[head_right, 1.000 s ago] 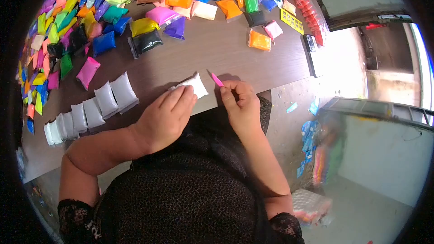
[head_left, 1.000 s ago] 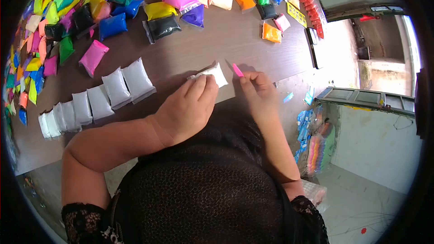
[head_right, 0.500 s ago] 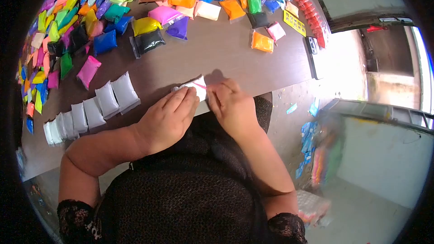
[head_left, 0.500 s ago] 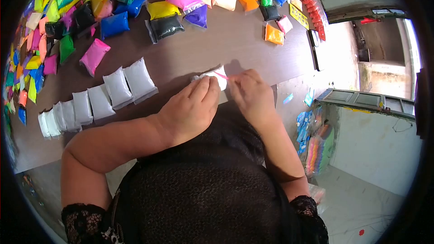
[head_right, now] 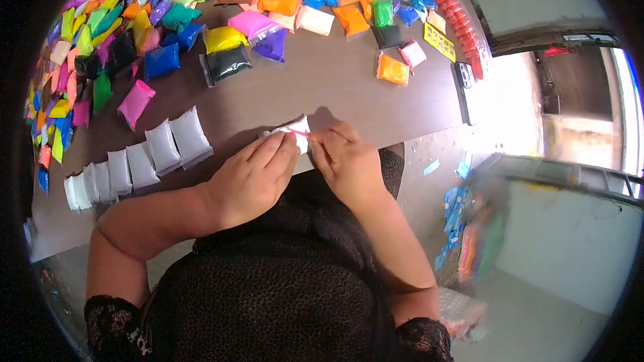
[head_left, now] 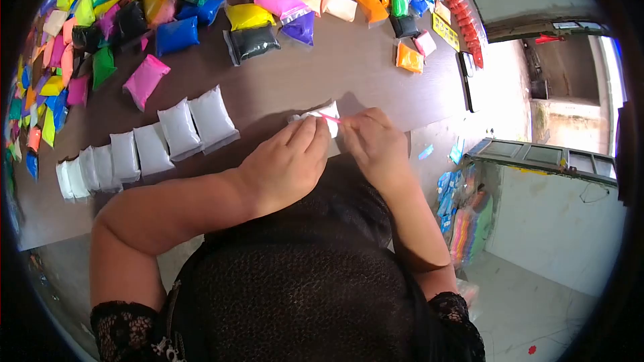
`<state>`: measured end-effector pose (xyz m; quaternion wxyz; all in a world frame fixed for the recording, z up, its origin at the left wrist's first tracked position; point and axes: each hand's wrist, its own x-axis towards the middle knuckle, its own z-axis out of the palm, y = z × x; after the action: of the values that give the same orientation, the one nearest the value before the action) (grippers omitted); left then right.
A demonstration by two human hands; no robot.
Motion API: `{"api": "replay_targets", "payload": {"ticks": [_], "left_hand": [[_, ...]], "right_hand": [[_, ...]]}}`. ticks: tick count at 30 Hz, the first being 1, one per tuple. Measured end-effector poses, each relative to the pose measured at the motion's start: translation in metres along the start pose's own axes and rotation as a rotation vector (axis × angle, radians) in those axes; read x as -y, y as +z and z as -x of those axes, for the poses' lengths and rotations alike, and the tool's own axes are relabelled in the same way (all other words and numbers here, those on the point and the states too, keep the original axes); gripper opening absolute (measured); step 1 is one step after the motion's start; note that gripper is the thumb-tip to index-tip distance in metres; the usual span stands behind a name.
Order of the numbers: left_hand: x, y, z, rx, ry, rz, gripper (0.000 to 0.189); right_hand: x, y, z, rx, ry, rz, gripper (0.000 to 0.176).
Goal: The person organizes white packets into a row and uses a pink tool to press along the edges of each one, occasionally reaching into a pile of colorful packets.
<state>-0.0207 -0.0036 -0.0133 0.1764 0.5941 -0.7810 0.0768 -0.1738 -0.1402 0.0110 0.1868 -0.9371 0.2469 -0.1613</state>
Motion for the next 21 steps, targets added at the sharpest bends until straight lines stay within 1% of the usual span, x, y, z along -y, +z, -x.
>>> {"api": "replay_targets", "payload": {"ticks": [1,3,4,5,7,11,12,13,15,16,17,20,21], "left_hand": [[0.001,-0.002,-0.001,0.000,0.010,-0.016,0.037],[0.002,-0.004,-0.002,-0.008,0.020,-0.040,0.037],[0.002,-0.005,-0.002,0.004,0.022,-0.036,0.037],[0.003,-0.005,-0.002,0.015,0.022,-0.033,0.037],[0.003,-0.003,-0.001,0.005,0.017,-0.032,0.037],[0.003,-0.002,-0.003,-0.015,0.004,-0.025,0.038],[0.002,-0.001,-0.002,-0.016,0.005,-0.027,0.038],[0.001,0.000,-0.002,-0.017,-0.002,-0.016,0.038],[0.002,0.001,-0.001,-0.012,-0.015,0.000,0.037],[0.004,0.000,-0.002,-0.062,0.010,-0.007,0.034],[0.005,-0.001,-0.003,-0.114,0.039,-0.017,0.032],[0.008,0.000,-0.005,-0.120,0.045,-0.041,0.031],[0.008,-0.002,-0.004,-0.124,0.049,-0.044,0.031]], "right_hand": [[-0.002,0.002,0.000,0.000,0.003,0.000,0.012],[-0.012,0.006,-0.008,-0.054,0.097,0.103,0.011],[-0.016,0.005,-0.009,-0.061,0.121,0.092,0.011],[-0.014,0.003,-0.010,-0.063,0.115,0.093,0.011],[-0.006,0.000,-0.006,-0.106,0.003,-0.008,0.009],[-0.019,0.007,-0.011,-0.070,-0.002,0.087,0.007],[-0.020,0.004,-0.012,-0.051,0.098,0.051,0.008],[-0.019,0.002,-0.013,-0.053,0.095,0.052,0.008],[-0.009,-0.003,-0.010,-0.044,0.001,0.002,0.008],[-0.004,-0.001,-0.006,-0.035,-0.033,-0.005,0.007],[-0.004,0.002,-0.006,-0.034,-0.032,-0.006,0.007],[-0.012,0.007,-0.009,-0.058,0.067,0.108,0.008],[-0.012,0.005,-0.009,-0.064,0.066,0.110,0.008]]}}
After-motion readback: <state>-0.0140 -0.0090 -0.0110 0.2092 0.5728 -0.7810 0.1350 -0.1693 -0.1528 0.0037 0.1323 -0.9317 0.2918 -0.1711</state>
